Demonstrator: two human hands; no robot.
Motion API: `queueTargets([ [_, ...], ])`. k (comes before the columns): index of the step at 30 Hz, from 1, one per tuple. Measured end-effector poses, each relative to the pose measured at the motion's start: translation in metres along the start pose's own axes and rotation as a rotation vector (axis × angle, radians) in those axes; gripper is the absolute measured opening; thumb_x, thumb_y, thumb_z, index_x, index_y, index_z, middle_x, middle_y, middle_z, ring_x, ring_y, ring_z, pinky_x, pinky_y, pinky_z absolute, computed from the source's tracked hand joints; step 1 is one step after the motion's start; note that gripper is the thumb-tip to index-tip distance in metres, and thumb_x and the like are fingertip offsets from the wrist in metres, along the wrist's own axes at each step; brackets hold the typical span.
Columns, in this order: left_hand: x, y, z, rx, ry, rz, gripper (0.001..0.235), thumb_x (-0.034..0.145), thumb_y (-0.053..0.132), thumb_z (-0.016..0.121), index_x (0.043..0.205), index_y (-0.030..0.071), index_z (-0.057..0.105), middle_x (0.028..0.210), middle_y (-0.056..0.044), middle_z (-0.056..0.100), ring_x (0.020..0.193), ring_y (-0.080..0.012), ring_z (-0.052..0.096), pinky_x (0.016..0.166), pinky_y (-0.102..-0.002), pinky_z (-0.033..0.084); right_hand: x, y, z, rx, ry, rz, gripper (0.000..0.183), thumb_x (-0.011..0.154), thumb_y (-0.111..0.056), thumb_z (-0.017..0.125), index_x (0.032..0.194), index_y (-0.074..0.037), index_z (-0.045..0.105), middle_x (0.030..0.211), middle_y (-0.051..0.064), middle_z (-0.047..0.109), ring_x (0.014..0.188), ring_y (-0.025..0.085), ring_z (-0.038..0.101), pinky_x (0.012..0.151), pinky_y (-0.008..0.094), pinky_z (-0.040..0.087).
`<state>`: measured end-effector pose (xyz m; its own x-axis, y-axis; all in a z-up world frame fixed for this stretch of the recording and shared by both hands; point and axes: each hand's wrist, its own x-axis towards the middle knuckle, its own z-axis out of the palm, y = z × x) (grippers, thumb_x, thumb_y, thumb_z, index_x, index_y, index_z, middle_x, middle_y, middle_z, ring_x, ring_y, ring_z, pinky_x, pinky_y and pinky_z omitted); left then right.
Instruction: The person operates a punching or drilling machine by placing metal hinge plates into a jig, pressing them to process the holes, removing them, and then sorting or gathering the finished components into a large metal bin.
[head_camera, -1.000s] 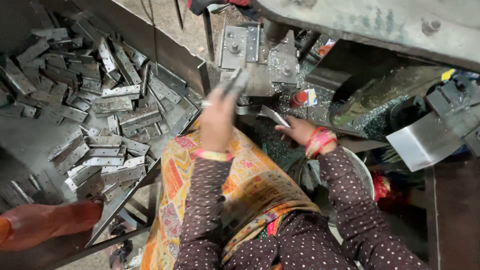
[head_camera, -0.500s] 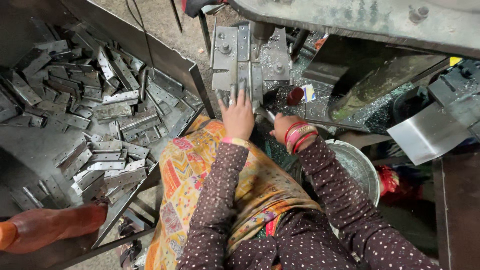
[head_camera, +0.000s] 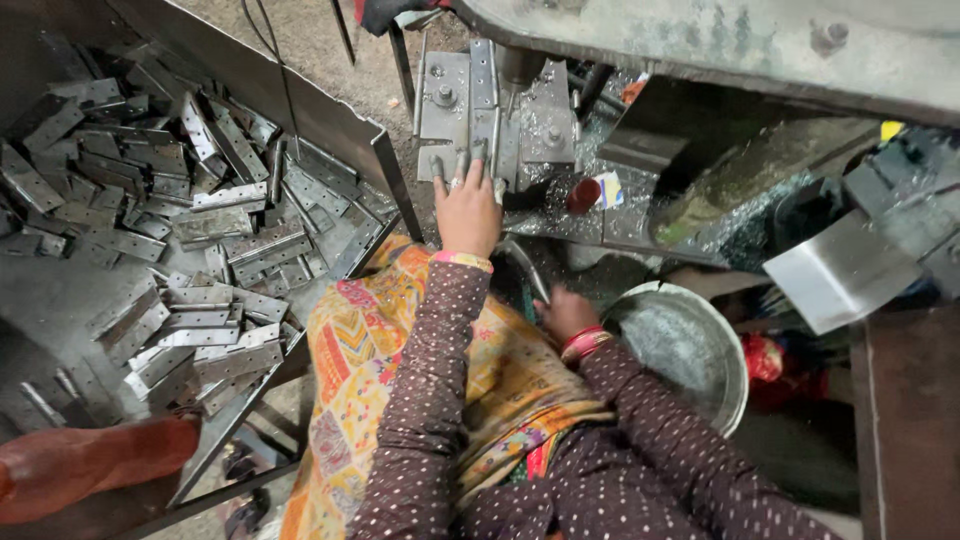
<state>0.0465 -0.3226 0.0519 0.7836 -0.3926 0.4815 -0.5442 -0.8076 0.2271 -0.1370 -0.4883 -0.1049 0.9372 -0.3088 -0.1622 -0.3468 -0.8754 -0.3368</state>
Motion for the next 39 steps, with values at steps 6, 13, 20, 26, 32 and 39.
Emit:
queueTargets([
  [6,-0.005,0.007,0.003,0.003,-0.099,-0.037,0.034,0.093,0.015,0.059,0.122,0.004,0.071,0.141,-0.01,0.06,0.128,-0.0278,0.058,0.115,-0.061,0.035,0.011,-0.017,-0.034,-0.007,-0.108,-0.015,0.049,0.087,-0.04,0.077,0.108,0.0,0.058,0.085,0.03,0.07,0.084,0.05,0.069,0.072,0.058,0.054],
  [13,0.035,0.013,0.018,0.108,-0.139,-0.071,0.038,0.093,0.028,0.059,0.115,0.0,0.071,0.137,-0.018,0.059,0.135,-0.0358,0.052,0.119,-0.058,0.03,0.047,-0.053,-0.116,-0.129,-0.193,-0.085,0.047,0.086,-0.04,0.079,0.108,-0.001,0.063,0.095,0.027,0.072,0.09,0.045,0.071,0.078,0.053,0.056],
  [20,0.028,0.003,0.041,0.073,-0.06,-0.063,0.031,0.091,0.017,0.055,0.113,0.004,0.073,0.141,-0.014,0.059,0.131,-0.0319,0.055,0.114,-0.059,0.032,0.002,-0.007,-0.016,0.037,-0.024,0.002,0.043,0.09,-0.04,0.075,0.108,-0.005,0.059,0.087,0.029,0.071,0.082,0.049,0.069,0.075,0.058,0.055],
  [26,0.019,0.002,0.026,0.056,-0.028,-0.05,0.03,0.092,0.018,0.055,0.111,0.005,0.074,0.138,-0.011,0.062,0.133,-0.0291,0.056,0.116,-0.058,0.033,0.019,-0.026,-0.056,-0.079,-0.139,-0.04,0.05,0.086,-0.04,0.078,0.107,-0.001,0.055,0.086,0.029,0.071,0.083,0.049,0.07,0.071,0.058,0.055],
  [32,0.053,-0.004,0.051,0.011,-0.097,-0.048,0.032,0.094,0.016,0.053,0.115,0.006,0.074,0.139,-0.009,0.062,0.134,-0.028,0.055,0.117,-0.059,0.03,0.043,-0.041,-0.098,-0.096,-0.13,-0.111,0.047,0.084,-0.038,0.08,0.104,-0.002,0.057,0.089,0.027,0.071,0.084,0.048,0.07,0.071,0.057,0.055],
  [39,0.053,-0.006,0.054,-0.045,-0.079,-0.048,0.036,0.089,0.015,0.053,0.117,0.006,0.075,0.141,-0.011,0.06,0.131,-0.0304,0.054,0.115,-0.061,0.026,0.002,-0.007,-0.015,0.031,-0.039,0.003,0.045,0.09,-0.041,0.076,0.107,-0.004,0.057,0.088,0.029,0.071,0.087,0.05,0.069,0.077,0.058,0.055],
])
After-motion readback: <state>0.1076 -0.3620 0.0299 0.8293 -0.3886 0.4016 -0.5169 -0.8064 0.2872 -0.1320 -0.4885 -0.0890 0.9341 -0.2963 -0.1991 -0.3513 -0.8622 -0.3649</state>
